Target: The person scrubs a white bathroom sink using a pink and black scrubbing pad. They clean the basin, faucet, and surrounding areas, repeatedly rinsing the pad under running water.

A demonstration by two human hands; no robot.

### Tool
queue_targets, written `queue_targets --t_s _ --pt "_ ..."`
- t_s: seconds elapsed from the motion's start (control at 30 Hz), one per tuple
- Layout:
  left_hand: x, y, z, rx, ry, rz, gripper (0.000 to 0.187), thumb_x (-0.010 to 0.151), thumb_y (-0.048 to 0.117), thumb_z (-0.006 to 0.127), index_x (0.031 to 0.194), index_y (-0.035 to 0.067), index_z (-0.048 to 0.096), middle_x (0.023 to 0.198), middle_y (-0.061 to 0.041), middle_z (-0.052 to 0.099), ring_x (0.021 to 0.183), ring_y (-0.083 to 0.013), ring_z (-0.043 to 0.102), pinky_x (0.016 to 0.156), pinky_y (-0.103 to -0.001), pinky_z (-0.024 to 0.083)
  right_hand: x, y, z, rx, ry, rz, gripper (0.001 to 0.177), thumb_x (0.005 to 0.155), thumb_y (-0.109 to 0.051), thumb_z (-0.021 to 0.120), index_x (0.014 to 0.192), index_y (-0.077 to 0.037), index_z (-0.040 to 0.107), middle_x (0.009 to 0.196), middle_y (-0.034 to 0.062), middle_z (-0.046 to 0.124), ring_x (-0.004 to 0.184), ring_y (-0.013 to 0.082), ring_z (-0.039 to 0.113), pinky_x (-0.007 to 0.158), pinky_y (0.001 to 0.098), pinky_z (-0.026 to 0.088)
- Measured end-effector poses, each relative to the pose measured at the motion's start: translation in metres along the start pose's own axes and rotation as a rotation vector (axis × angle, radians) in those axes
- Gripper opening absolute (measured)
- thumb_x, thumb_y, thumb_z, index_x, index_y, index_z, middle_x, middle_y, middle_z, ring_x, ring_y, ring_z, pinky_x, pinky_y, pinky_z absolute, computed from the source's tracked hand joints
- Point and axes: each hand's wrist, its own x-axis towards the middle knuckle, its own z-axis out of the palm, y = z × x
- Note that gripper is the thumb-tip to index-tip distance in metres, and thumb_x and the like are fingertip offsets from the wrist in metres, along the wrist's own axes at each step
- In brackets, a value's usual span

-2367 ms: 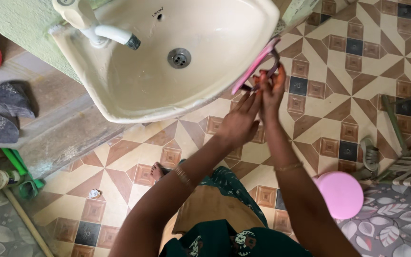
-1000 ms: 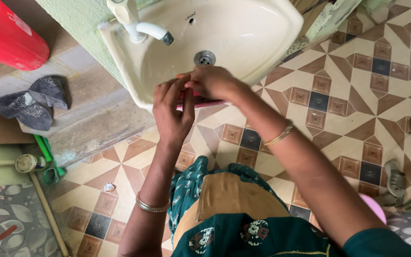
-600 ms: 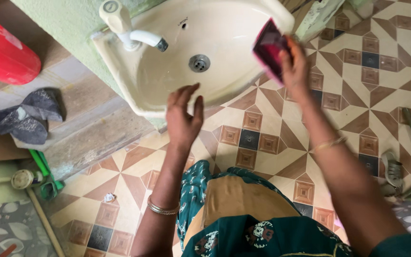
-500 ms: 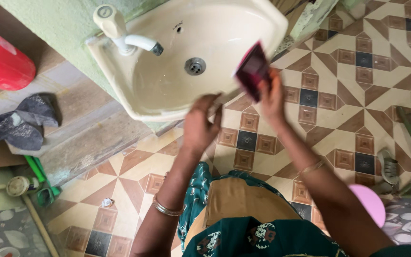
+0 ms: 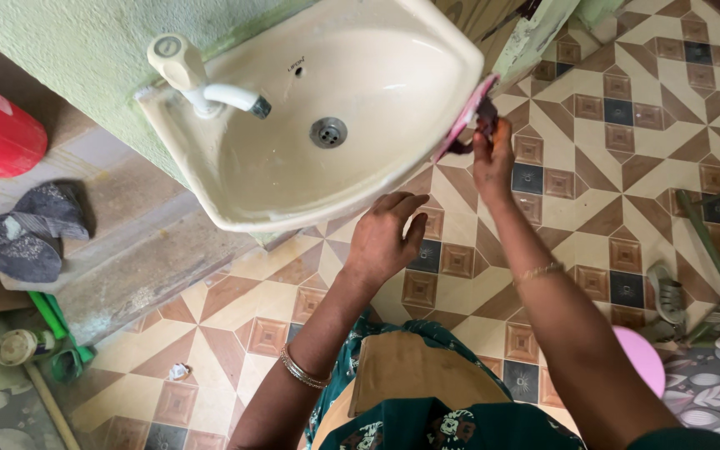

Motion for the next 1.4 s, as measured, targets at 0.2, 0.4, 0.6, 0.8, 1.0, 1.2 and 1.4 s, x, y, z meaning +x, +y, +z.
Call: queue_targets --t_s 0.2,0.4,0.6,0.8,1.0,1.2,1.4 --pt "0.028 -0.012 0.014 0.014 -0.101 0.057 0.036 0.091 0.014 0.067 0.126 0.005 0.069 0.126 -0.017 0.069 0.114 -0.0341 0.067 0.099 -0.042 0.055 -0.076 0.031 0.035 0.227 -0.052 -0.119 0.036 0.115 -0.026 0.054 0.143 -0.004 0.045 0.118 0.0082 0.065 0.101 0.0159 0.062 0.087 0.0324 0.053" --pt "0.064 -0.015 0.017 0.003 -0.213 0.113 0.036 0.092 0.015 0.068 0.126 0.006 0.069 0.128 -0.016 0.069 0.119 -0.0341 0.065 0.102 -0.043 0.053 0.042 0.077 -0.003 0.516 -0.070 0.242 0.043 0.107 -0.030 0.061 0.142 -0.006 0.053 0.117 0.0002 0.069 0.094 0.0098 0.070 0.084 0.0288 0.063" --pt "0.100 -0.029 0.025 -0.047 -0.288 0.101 0.036 0.091 0.015 0.068 0.126 0.005 0.068 0.132 -0.016 0.067 0.124 -0.0331 0.063 0.102 -0.042 0.054 0.020 0.106 0.038 0.691 0.022 0.544 0.039 0.112 -0.024 0.053 0.148 -0.009 0.053 0.112 0.0047 0.068 0.087 0.0167 0.064 0.075 0.0350 0.054" --pt "0.130 -0.038 0.061 0.168 -0.186 0.209 0.051 0.086 0.013 0.069 0.135 0.001 0.059 0.140 -0.022 0.060 0.139 -0.0400 0.052 0.117 -0.048 0.044 0.077 0.089 0.025 1.129 -0.018 0.428 0.045 0.112 -0.028 0.035 0.147 -0.002 0.048 0.137 0.0134 0.062 0.126 0.0262 0.061 0.110 0.0409 0.052" --pt "0.174 -0.042 0.100 0.439 -0.207 -0.044 0.065 0.091 0.021 0.062 0.149 -0.003 0.043 0.146 -0.025 0.053 0.142 -0.0426 0.044 0.116 -0.055 0.035 0.093 0.178 0.059 1.239 -0.041 0.930 0.042 0.108 -0.031 0.039 0.132 0.000 0.056 0.123 0.0165 0.065 0.111 0.0274 0.065 0.095 0.0419 0.059" --pt "0.211 -0.047 0.112 0.468 -0.193 -0.274 0.062 0.102 0.040 0.054 0.150 0.001 0.043 0.148 -0.027 0.048 0.142 -0.0463 0.036 0.113 -0.064 0.029 0.101 0.191 0.074 1.993 -0.638 0.736 0.046 0.116 -0.028 0.041 0.134 0.012 0.054 0.114 0.0200 0.068 0.090 0.0227 0.072 0.083 0.0290 0.063" --pt "0.213 -0.049 0.130 0.474 -0.132 -0.380 0.052 0.101 0.038 0.054 0.143 0.008 0.055 0.147 -0.022 0.054 0.144 -0.0422 0.042 0.116 -0.060 0.032 0.122 0.136 0.068 1.311 -0.528 1.225 0.048 0.112 -0.033 0.033 0.130 0.008 0.052 0.116 0.0219 0.069 0.097 0.0228 0.074 0.082 0.0309 0.067"
